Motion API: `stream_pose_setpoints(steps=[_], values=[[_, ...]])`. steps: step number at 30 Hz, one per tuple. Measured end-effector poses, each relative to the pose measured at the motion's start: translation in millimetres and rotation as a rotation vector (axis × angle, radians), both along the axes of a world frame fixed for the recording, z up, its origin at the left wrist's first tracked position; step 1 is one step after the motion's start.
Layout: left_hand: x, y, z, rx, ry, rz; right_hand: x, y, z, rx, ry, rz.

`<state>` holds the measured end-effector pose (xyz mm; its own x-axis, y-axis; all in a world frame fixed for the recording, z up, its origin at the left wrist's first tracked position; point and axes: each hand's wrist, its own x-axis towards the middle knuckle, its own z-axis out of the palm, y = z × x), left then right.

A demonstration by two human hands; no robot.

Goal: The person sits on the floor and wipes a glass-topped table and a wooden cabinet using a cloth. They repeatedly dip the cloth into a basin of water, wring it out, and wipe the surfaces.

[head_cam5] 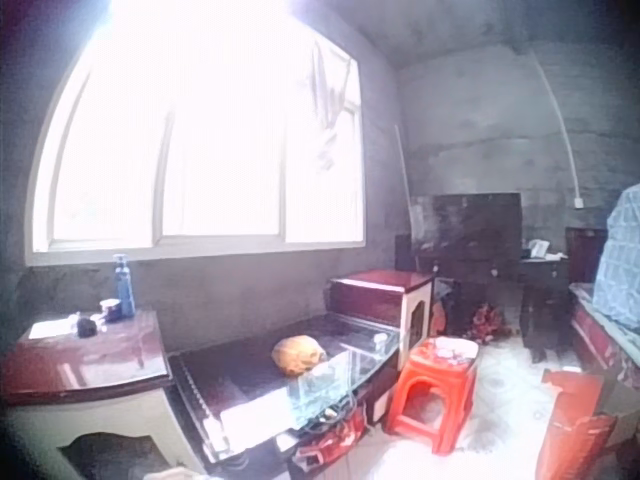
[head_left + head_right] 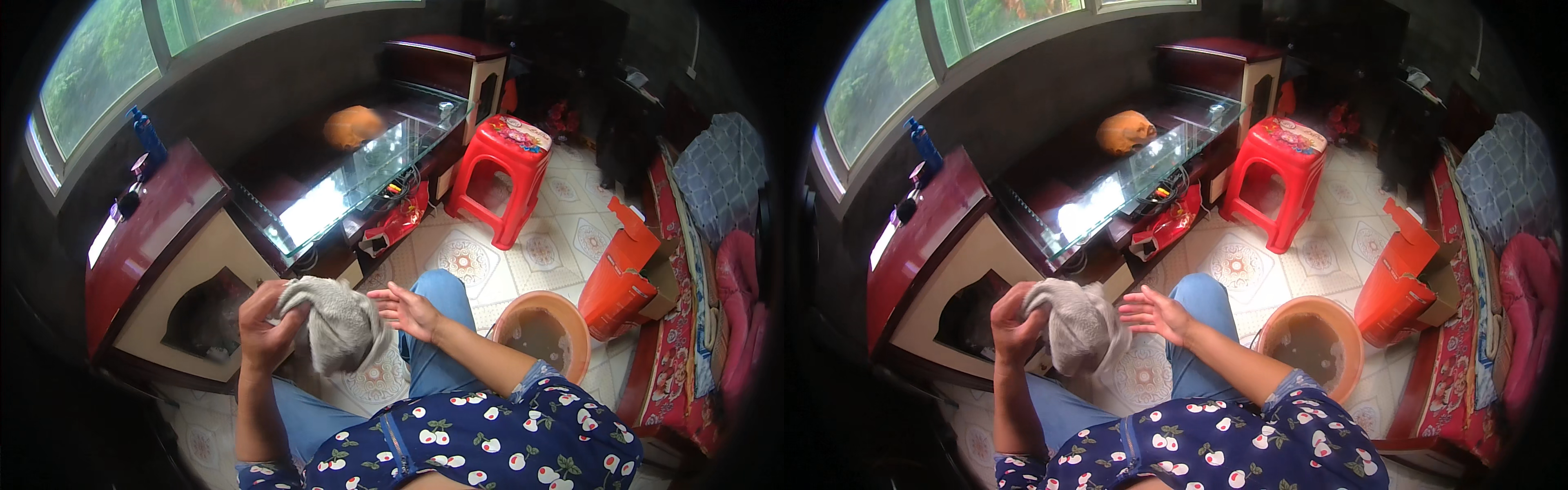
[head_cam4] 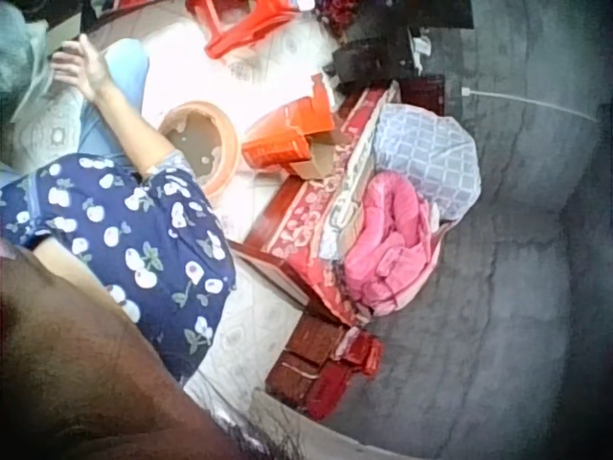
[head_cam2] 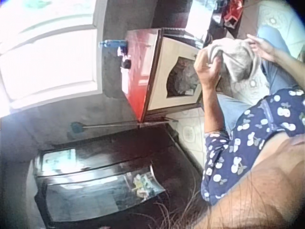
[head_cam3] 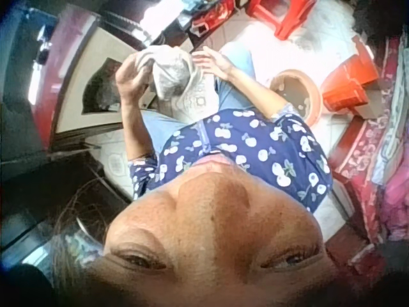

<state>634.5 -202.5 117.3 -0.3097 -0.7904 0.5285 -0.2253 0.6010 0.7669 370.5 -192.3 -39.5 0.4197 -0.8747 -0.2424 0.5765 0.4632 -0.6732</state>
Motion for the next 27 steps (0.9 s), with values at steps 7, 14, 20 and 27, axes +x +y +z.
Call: stream_pose_setpoints(steps=[7, 14, 20, 27], values=[[7, 3, 38, -0.092, 0.1, -0.11, 14, -10, 12, -0.097, 0.068, 0.063], [0, 5, 55, 0.146, 0.377, -0.368, 26, -34, 26, -0.327, 0.145, 0.109], [-8, -9, 78, 0.178, 0.429, -0.383, 17, -47, -27, -0.158, -0.208, 0.382], [-1, -50, 69, 0.258, 0.332, -0.175, 13, 13, -4, 0.081, -0.504, 0.502]])
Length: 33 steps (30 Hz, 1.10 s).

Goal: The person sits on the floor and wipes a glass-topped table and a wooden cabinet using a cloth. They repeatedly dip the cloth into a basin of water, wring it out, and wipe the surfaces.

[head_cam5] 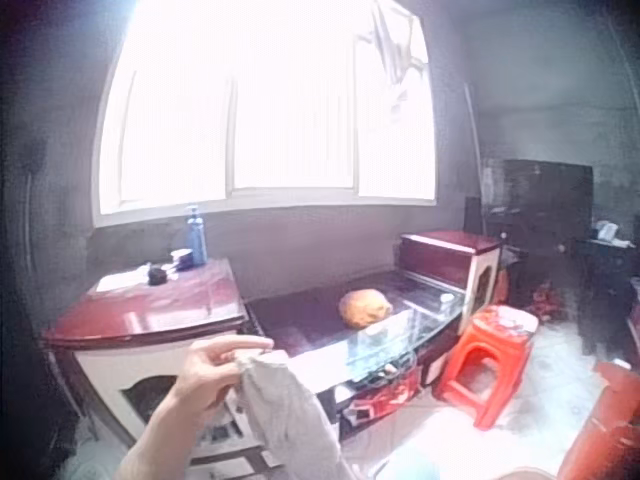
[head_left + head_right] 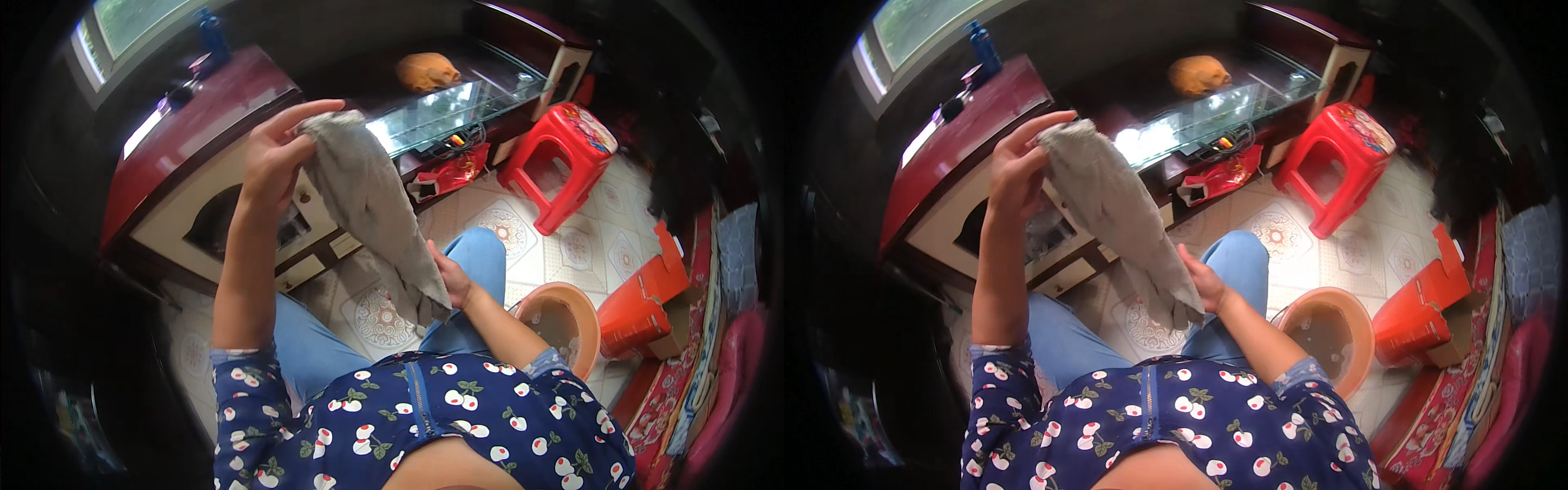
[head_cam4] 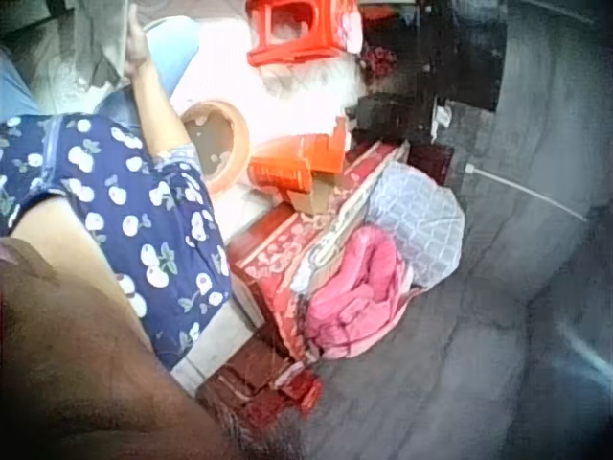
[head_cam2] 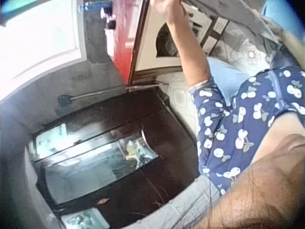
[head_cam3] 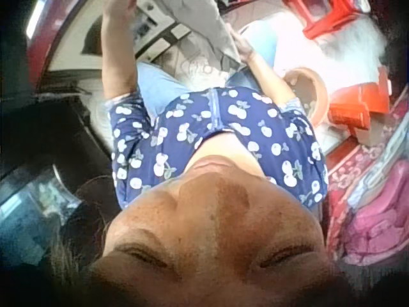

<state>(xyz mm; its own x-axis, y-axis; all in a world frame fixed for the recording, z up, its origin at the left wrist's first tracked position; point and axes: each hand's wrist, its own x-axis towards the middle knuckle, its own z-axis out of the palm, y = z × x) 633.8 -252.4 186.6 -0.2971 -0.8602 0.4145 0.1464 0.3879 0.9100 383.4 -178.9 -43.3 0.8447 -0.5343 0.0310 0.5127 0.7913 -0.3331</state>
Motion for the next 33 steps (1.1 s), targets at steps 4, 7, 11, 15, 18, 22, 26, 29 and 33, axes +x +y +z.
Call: stream_pose_setpoints(steps=[4, 7, 11, 15, 18, 22, 26, 29, 33], values=[[-3, -17, -20, -0.124, -0.072, 0.074, 0, 11, -9, 0.07, 0.082, -0.14], [-24, -20, -41, -0.338, -0.233, 0.175, 8, 12, -8, 0.122, 0.084, -0.161], [-68, 29, -86, -0.652, -0.527, -0.267, -5, 12, 1, 0.166, 0.009, -0.314], [-64, 62, -91, -0.306, -0.408, -0.776, -27, 19, 21, 0.209, 0.018, -0.512], [-46, 37, -118, 0.02, -0.285, -0.337, -31, 39, 41, 0.043, -0.028, -0.511], [-83, 36, -158, 0.484, 0.027, -0.649, -23, 57, 56, -0.002, -0.168, -0.423], [-147, 35, -152, 0.419, -0.009, -0.754, -37, 62, 32, -0.137, -0.147, -0.251], [-180, 42, -121, 0.156, -0.322, -0.444, -70, 72, 33, -0.162, -0.127, -0.228], [-228, 38, -107, -0.086, -0.422, -0.374, -108, 106, 37, -0.226, -0.018, -0.339]])
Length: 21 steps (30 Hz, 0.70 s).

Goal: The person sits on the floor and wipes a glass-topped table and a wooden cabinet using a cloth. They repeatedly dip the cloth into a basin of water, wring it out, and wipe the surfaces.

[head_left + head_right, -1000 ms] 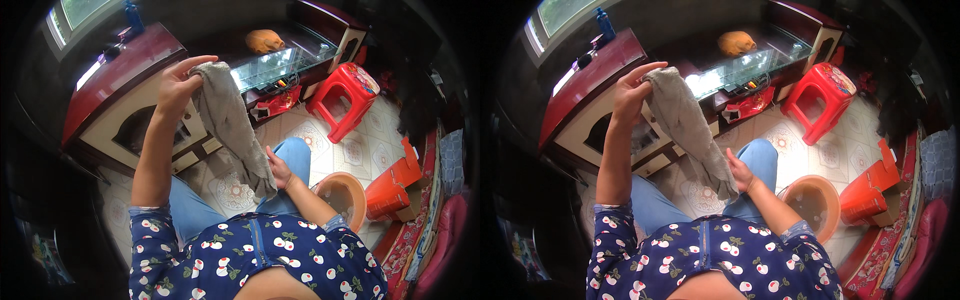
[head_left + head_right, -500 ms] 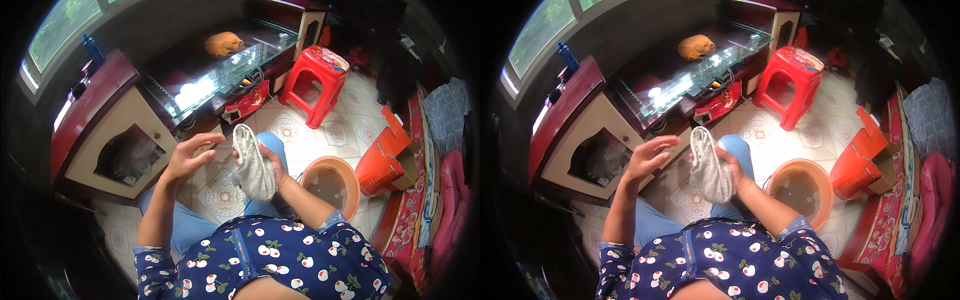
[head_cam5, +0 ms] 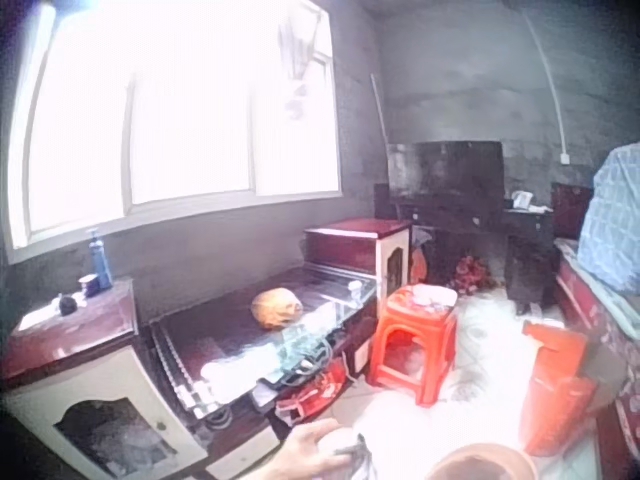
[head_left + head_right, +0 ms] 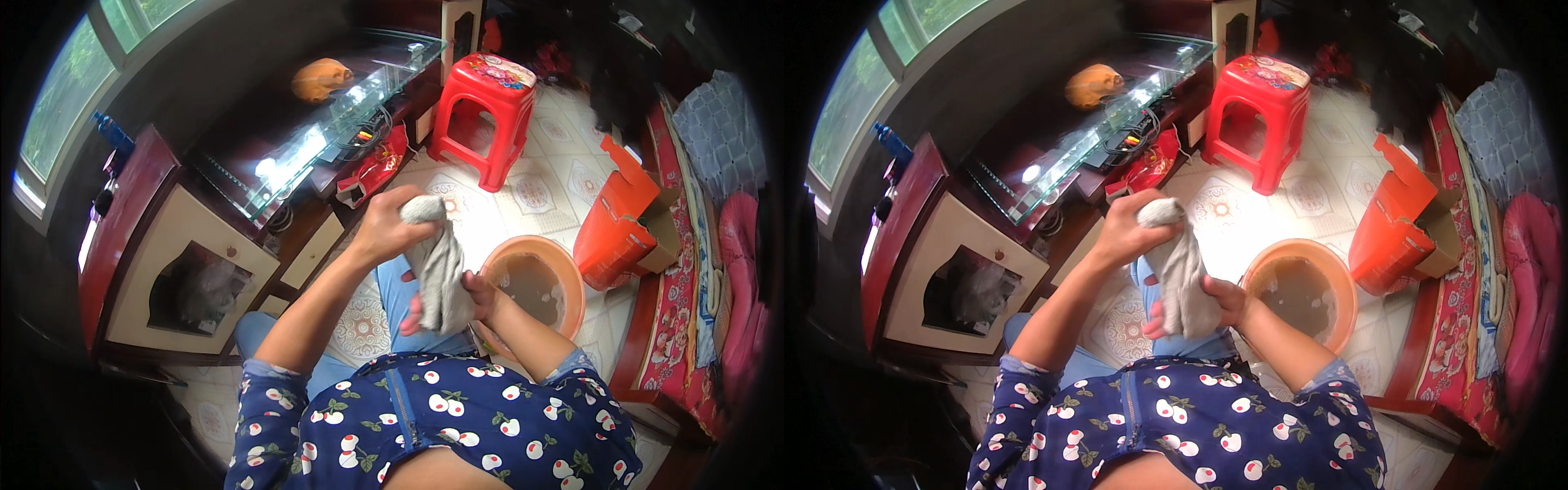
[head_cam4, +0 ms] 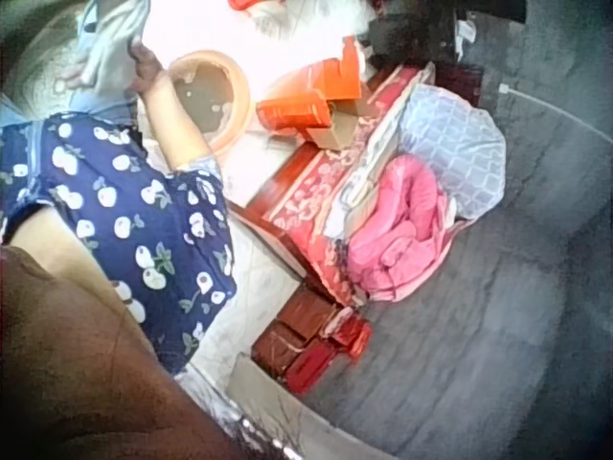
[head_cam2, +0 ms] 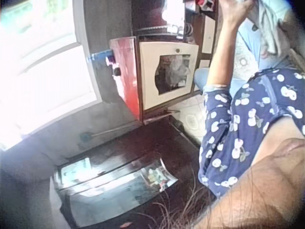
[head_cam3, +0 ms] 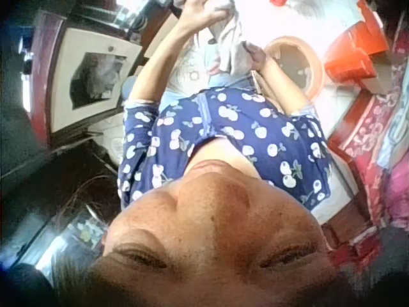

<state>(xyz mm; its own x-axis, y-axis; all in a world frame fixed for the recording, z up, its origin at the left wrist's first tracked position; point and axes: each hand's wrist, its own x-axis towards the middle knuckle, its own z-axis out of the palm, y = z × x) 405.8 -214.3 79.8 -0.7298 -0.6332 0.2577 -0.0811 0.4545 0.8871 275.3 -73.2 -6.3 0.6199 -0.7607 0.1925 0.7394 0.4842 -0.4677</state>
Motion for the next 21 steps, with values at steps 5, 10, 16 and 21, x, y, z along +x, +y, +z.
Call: stream_pose_setpoints(steps=[5, 10, 16, 21], values=[[-55, 13, -30, -0.381, -0.403, 0.113, -32, 35, -8, 0.359, 0.435, -0.453], [-119, 34, -52, -0.509, -0.878, -0.128, -21, 52, 12, 0.172, 1.592, -1.007], [-106, -1, -28, 0.678, -0.445, -0.75, -53, 87, 5, 0.2, 0.766, -0.925], [-97, -13, -30, 0.707, 0.004, -0.766, -67, 100, 5, 0.343, -0.506, -0.537]])
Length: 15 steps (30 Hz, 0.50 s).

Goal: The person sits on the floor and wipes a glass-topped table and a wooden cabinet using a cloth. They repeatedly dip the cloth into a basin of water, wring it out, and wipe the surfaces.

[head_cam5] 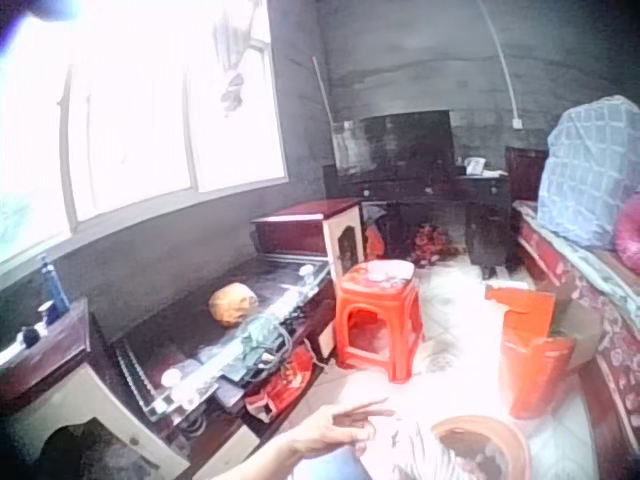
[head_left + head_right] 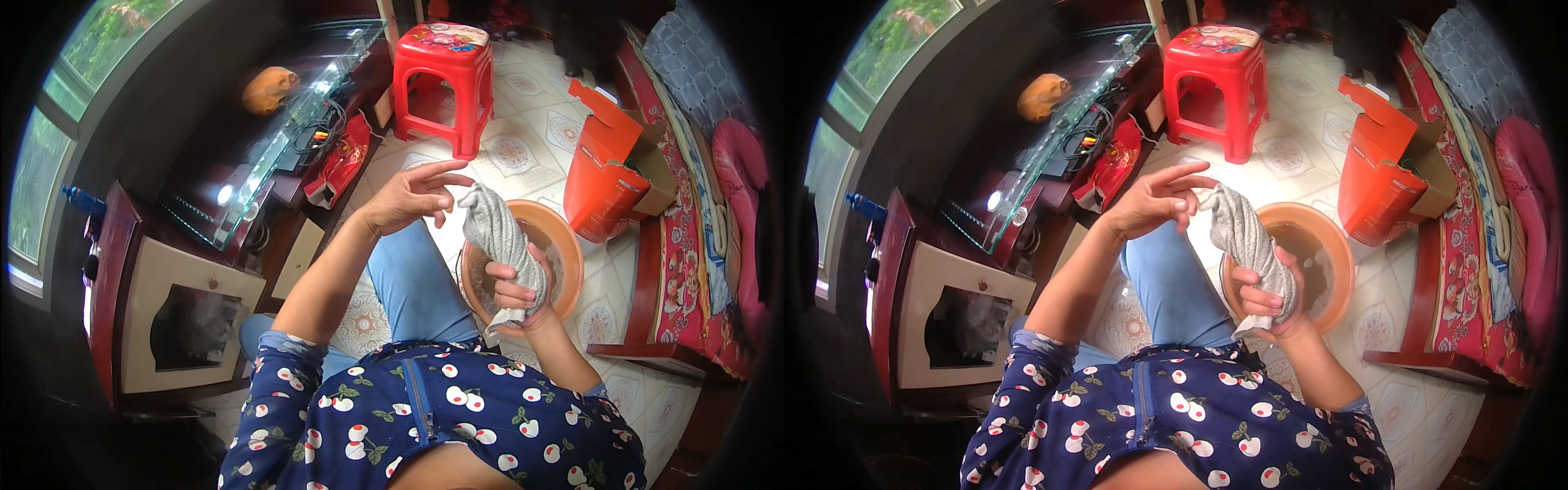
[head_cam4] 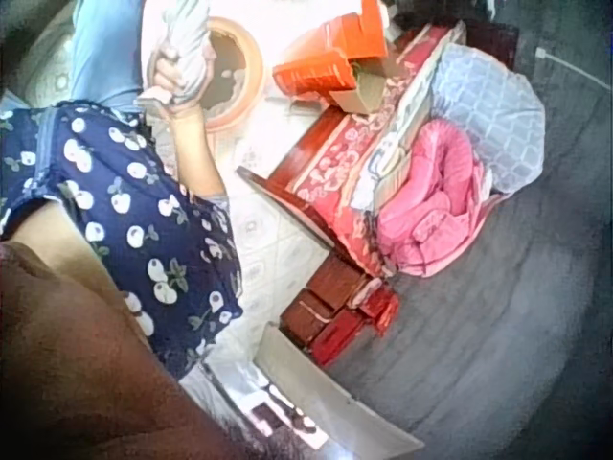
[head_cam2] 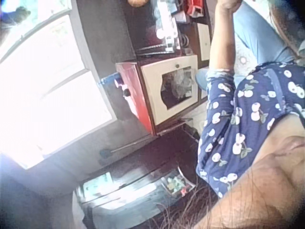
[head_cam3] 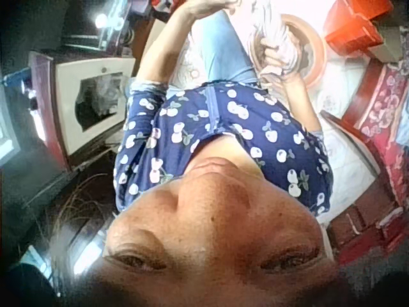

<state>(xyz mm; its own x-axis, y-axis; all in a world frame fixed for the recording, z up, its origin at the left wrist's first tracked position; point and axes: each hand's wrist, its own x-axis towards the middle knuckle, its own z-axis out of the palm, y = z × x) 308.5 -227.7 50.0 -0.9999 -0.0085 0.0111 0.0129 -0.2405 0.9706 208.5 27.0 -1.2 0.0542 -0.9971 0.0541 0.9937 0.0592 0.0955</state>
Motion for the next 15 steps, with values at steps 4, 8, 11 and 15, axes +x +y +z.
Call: stream_pose_setpoints(steps=[4, 8, 11, 15], values=[[-15, 29, -18, 0.054, 0.244, 0.028, 25, -19, -1, -0.25, -0.168, 0.048], [-29, 66, -1, -0.361, 0.105, 0.267, 24, -11, -5, -0.187, 0.101, 0.012], [-38, 65, -4, -0.874, -0.102, 0.365, -1, 2, 22, 0.134, 0.652, -0.054], [-73, 77, -53, -1.221, -0.274, 0.304, -27, -3, 5, 0.656, 2.24, -0.175]])
